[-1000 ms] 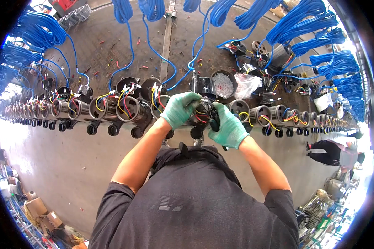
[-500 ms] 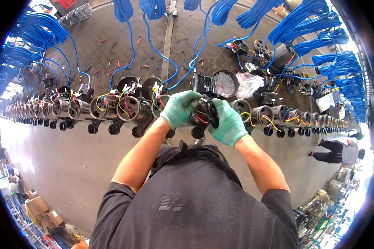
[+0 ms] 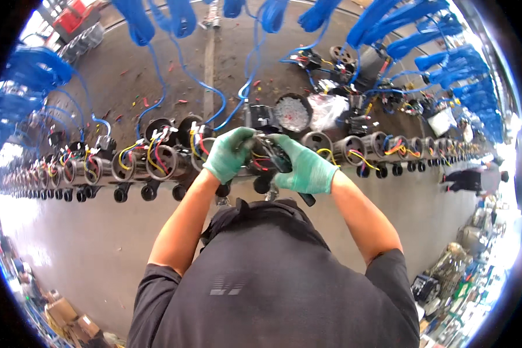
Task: The person connects colored wires to a black electrical component and a circular gauge. They push the wires into a metal housing on a motor and use pliers to adjust the connections inside the housing before repeating the process on the next motor in the row.
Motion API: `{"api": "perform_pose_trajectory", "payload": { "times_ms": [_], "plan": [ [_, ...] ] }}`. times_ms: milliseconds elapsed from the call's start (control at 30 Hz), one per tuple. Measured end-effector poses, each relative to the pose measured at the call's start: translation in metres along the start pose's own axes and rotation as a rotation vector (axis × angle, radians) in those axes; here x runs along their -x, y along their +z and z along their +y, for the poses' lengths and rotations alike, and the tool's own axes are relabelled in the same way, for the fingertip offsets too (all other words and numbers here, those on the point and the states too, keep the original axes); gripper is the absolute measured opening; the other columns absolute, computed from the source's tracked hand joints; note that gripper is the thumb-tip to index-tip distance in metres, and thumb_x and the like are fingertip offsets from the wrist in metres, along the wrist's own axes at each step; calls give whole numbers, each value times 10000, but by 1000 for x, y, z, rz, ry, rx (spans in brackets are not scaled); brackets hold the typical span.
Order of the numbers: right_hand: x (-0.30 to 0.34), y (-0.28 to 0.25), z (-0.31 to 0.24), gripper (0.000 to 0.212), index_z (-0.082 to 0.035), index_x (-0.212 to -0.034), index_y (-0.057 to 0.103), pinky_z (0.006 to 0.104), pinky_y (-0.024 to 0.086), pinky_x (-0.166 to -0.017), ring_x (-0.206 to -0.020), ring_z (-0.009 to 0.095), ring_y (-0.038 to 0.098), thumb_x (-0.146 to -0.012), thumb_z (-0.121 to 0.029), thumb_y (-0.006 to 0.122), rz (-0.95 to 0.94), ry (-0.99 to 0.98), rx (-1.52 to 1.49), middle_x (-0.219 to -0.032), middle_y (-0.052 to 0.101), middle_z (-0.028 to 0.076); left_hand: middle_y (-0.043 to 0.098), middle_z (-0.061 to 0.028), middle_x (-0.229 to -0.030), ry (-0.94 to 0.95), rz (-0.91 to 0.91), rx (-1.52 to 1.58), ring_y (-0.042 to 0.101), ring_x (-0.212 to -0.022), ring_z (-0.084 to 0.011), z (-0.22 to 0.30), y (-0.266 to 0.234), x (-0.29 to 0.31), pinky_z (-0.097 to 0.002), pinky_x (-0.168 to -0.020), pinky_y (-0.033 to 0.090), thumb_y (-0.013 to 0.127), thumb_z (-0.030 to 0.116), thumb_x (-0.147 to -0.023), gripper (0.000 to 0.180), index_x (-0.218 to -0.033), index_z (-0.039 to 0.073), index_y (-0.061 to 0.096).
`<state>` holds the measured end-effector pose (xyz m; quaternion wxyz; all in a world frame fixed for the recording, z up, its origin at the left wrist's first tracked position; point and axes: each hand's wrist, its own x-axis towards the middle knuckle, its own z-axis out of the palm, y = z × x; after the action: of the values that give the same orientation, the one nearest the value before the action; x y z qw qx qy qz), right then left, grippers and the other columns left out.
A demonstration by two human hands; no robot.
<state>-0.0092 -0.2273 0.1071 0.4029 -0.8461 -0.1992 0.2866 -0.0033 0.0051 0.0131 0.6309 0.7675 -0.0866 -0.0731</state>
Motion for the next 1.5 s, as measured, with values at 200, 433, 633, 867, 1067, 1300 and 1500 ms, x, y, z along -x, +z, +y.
{"api": "perform_pose_trajectory", "payload": {
  "times_ms": [200, 433, 633, 867, 1067, 1300, 1500],
  "plan": [
    [28, -18, -28, 903, -47, -1536, 482, 475, 497, -1055, -1215, 438, 593, -715, -192, 828, 355, 141, 481, -1299, 587, 282, 725, -35, -988, 155, 17, 4, 654, -886, -95, -9, -2, -4, -265, -804, 542, 663, 29, -1029, 157, -1182, 2, 687],
    [81, -106, 70, 779, -87, -1565, 469, 328, 559, -885, -976, 134, 631, -848, -45, 771, 840, 181, -63, -1123, 663, 57, 596, 38, -868, 27, 27, 205, 502, -747, -42, -9, 0, 1, -222, -667, 448, 623, 84, -1053, 116, -1149, 24, 649],
    [102, -135, 167, 743, -159, -1528, 546, 489, 482, -1096, -1276, 429, 597, -862, -399, 771, 826, 764, 672, -1375, 624, 229, 589, 16, -970, 117, -21, 249, 506, -884, -65, -7, -2, -3, -224, -798, 447, 560, 117, -1023, 133, -1116, 34, 604],
    [105, -132, 186, 479, -99, -1412, 644, 466, 468, -1105, -1297, 393, 585, -987, -316, 688, 828, 586, 706, -1429, 594, 211, 607, 7, -946, 80, -11, 305, 540, -898, -83, -6, -2, -2, -252, -837, 467, 556, 100, -985, 145, -1098, 28, 613],
    [32, -63, 35, 241, -47, -1125, 739, 428, 562, -933, -1041, 350, 709, -962, -222, 707, 680, -229, 465, -1176, 709, 179, 630, -14, -947, 90, -13, 301, 576, -919, -114, -5, -8, 2, -289, -880, 488, 581, 139, -961, 189, -1098, 13, 612],
    [-56, -6, 5, 522, -34, -1362, 597, 488, 575, -920, -1084, 389, 710, -995, -397, 677, 404, 143, 667, -1116, 714, 220, 632, -20, -949, 70, 9, 220, 585, -898, -110, 1, -7, 3, -287, -837, 503, 673, 164, -961, 192, -1082, 30, 606],
    [-92, -11, 15, 365, -102, -1319, 637, 456, 600, -751, -865, 323, 754, -997, -274, 628, 456, -97, 961, -944, 745, 119, 618, -53, -781, 219, 344, -201, 601, -705, -178, -10, 14, -4, -310, -639, 486, 811, 116, -884, 143, -940, 93, 682]
  ]
}}
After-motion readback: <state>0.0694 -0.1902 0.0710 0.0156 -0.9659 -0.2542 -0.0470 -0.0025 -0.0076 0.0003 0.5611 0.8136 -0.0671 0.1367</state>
